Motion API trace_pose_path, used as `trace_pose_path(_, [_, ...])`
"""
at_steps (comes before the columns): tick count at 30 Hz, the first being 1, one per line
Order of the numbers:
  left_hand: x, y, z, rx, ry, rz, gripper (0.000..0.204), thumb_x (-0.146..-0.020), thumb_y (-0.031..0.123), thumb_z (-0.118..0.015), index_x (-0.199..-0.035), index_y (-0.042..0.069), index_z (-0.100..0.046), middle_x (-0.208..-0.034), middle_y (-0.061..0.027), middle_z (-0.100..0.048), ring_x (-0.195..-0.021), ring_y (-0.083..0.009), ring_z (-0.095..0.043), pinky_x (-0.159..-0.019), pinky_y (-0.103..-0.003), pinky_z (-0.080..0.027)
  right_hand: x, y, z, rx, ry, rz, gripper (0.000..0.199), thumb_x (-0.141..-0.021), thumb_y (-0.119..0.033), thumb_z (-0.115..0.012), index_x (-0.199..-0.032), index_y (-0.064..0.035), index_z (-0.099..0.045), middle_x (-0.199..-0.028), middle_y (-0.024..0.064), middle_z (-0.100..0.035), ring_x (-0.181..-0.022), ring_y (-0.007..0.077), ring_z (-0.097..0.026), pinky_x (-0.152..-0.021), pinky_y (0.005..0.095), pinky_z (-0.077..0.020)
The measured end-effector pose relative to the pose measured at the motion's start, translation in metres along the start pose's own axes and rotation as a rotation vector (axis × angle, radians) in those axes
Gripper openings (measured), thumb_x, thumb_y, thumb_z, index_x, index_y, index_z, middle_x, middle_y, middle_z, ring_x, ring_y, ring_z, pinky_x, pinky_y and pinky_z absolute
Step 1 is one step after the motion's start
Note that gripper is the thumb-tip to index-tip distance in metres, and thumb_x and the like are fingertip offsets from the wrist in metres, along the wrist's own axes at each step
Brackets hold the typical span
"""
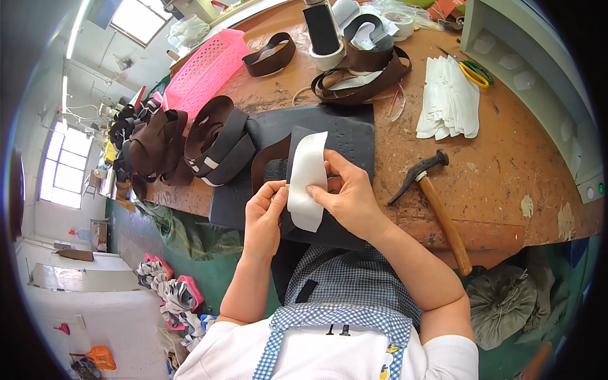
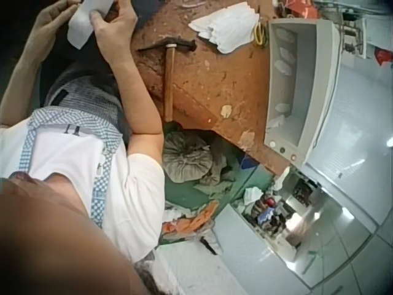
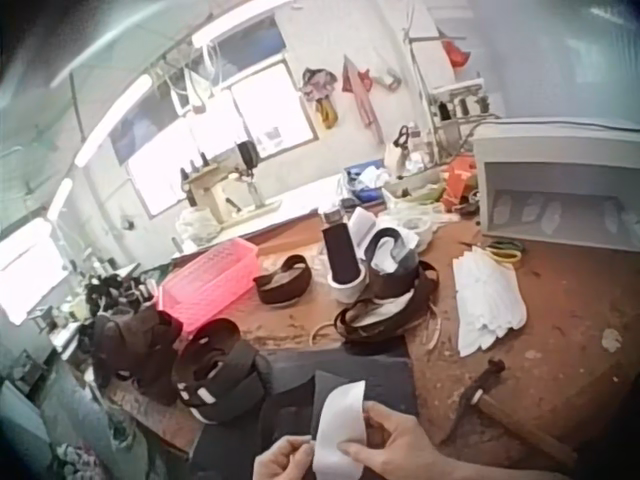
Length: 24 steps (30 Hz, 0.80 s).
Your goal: Assembling shoe upper components by inserting stiffeners and processing them through a heat press.
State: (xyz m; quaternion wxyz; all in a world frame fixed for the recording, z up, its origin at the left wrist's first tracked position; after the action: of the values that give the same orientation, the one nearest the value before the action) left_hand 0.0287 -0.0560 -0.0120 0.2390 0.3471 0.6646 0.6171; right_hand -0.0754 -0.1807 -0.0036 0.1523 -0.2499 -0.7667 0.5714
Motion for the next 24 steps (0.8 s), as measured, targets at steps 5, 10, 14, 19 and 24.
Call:
trace_pose_path(5, [0.003,0.003,-0.002,-0.017,0.010,-0.025,0.023,-0.099,0.014,-0.055,-0.111,-0.005,-0.059,-0.093,-0.0046,-0.067,-0.082,-0.0053,-0.059,-0.074,-0.020,-0.047,0.002,0.001,-0.002,0.033,0.022,0.009,0.044,-0.084,0.005,-0.064,-0.125,0.0011,-0.050,-0.112,0.0114,-0.062,-0.096,0.0170,-0.067,-0.081,0.0283,-0.0557])
trace_pose_path(10, [0.007,0.010,-0.004,-0.097,0.009,-0.021,0.023,-0.092,0.007,-0.064,-0.110,-0.005,-0.058,-0.090,-0.0050,-0.068,-0.079,-0.0062,-0.062,-0.071,-0.020,-0.050,0.005,-0.004,-0.005,0.074,0.007,0.030,0.043,-0.083,0.004,-0.065,-0.124,0.0006,-0.050,-0.109,0.0105,-0.064,-0.094,0.0166,-0.067,-0.079,0.0278,-0.0557])
trace_pose_path(14, [0.011,0.011,-0.004,-0.038,0.001,-0.014,0.025,-0.091,0.004,-0.066,-0.111,-0.007,-0.058,-0.091,-0.0067,-0.070,-0.080,-0.0075,-0.064,-0.071,-0.021,-0.052,0.001,-0.016,-0.002,0.222,-0.017,0.095,0.047,-0.081,0.002,-0.068,-0.125,-0.0023,-0.052,-0.102,0.0089,-0.067,-0.090,0.0130,-0.066,-0.074,0.0247,-0.0546])
trace_pose_path(19, [0.014,0.010,-0.005,-0.025,-0.047,0.002,0.039,-0.090,0.005,-0.066,-0.125,-0.009,-0.054,-0.099,-0.0109,-0.070,-0.086,-0.0099,-0.065,-0.078,-0.023,-0.053,-0.008,-0.020,0.002,0.200,0.036,0.151,0.052,-0.080,0.000,-0.071,-0.128,-0.0070,-0.053,-0.101,0.0075,-0.068,-0.090,0.0112,-0.064,-0.072,0.0233,-0.0535])
trace_pose_path(24, [0.015,0.008,-0.003,0.012,-0.051,-0.004,0.044,-0.089,0.002,-0.067,-0.129,-0.009,-0.052,-0.101,-0.0118,-0.069,-0.088,-0.0110,-0.065,-0.080,-0.024,-0.053,-0.010,-0.015,0.003,0.159,0.046,0.137,0.052,-0.080,0.000,-0.071,-0.128,-0.0078,-0.053,-0.100,0.0071,-0.068,-0.092,0.0113,-0.064,-0.073,0.0245,-0.0535])
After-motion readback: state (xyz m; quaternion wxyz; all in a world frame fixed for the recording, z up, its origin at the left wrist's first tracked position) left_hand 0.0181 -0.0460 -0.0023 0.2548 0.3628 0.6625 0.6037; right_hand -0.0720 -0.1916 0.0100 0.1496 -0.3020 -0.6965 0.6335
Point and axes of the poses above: each hand's wrist, its own x-axis away from the middle knuckle, its own z-axis out of the back of the hand, y = z × x, the point moved 6 cm from there along -x, towards the middle knuckle
